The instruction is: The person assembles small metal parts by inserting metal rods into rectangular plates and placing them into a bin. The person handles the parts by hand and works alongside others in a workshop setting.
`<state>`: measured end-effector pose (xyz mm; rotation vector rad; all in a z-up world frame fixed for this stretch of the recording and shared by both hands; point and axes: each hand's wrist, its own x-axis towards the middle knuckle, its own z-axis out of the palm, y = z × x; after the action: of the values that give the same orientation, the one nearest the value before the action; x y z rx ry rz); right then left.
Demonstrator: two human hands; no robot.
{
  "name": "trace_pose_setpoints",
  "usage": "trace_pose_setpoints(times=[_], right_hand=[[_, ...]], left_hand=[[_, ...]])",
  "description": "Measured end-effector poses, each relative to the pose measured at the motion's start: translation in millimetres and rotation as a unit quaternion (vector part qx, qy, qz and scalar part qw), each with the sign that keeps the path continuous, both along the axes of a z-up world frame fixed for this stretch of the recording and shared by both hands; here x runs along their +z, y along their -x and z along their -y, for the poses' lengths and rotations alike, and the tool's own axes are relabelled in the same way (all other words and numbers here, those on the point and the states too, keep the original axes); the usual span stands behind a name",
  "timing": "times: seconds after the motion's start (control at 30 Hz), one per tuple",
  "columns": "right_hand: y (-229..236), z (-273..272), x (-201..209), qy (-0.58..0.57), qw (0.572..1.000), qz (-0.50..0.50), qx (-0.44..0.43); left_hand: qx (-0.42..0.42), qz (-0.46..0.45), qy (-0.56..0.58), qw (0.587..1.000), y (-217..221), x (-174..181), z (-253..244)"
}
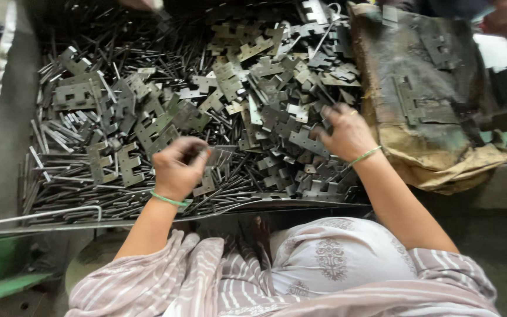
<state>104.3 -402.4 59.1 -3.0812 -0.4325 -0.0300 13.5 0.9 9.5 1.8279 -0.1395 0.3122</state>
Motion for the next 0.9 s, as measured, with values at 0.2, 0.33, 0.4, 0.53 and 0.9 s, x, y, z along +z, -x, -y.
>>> trace_pose_setpoints(times=[0.2,0.33,0.4,0.53,0.9], right_hand=[[21,-40,1,0.016,0.994,-0.106,0.03],[25,-35,-7,0.047,0.995,-0.07,0.057],[23,-31,-8,0.054,0.993,-0.058,0.083],[17,-28,-9,-0.192,0.975,-0.099,-0.053],[36,-87,14,-0.476,0.83,-0.082,0.278]], left_hand=[[-0.077,-0.138,0.466,0.871,4,31,-25],[-0.098,-0.197,0.222,0.95,12,24,-8],[-0.115,-0.185,-0.207,0.954,12,9,7],[-0.139,-0.109,-0.556,0.812,27,-28,25],[-0.105,-0.221,0.615,0.75,24,-72,49]])
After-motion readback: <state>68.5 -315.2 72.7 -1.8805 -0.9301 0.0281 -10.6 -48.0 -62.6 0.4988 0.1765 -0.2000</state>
